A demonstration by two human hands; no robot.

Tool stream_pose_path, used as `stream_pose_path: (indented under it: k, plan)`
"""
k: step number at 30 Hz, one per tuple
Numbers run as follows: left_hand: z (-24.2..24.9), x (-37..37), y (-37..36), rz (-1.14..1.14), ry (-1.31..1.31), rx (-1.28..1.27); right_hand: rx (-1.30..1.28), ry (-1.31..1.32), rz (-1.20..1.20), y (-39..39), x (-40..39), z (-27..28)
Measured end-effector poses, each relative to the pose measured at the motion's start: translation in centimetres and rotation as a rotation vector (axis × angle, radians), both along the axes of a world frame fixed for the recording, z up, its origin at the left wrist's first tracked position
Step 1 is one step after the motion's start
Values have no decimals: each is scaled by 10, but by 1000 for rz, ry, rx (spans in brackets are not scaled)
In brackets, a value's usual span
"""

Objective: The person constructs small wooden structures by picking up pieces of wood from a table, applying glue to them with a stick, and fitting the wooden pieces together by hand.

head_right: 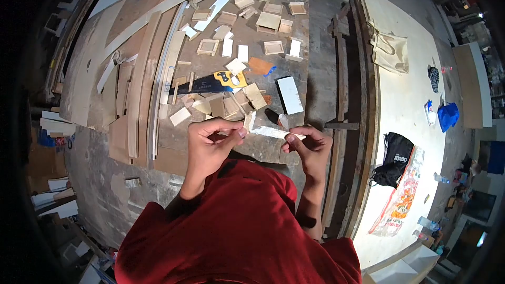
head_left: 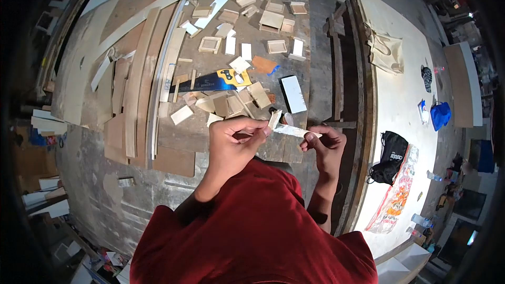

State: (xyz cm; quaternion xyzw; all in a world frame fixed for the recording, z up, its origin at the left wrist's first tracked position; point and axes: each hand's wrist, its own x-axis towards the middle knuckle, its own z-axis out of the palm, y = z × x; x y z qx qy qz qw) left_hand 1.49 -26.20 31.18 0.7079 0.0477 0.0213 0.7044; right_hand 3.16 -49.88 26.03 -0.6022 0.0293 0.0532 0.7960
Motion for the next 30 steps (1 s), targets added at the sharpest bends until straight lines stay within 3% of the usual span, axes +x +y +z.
stream_pose_path:
  k: [30]
  plan:
    - [5,24,28,-86,35,18,68,-129,-71,21,42,12]
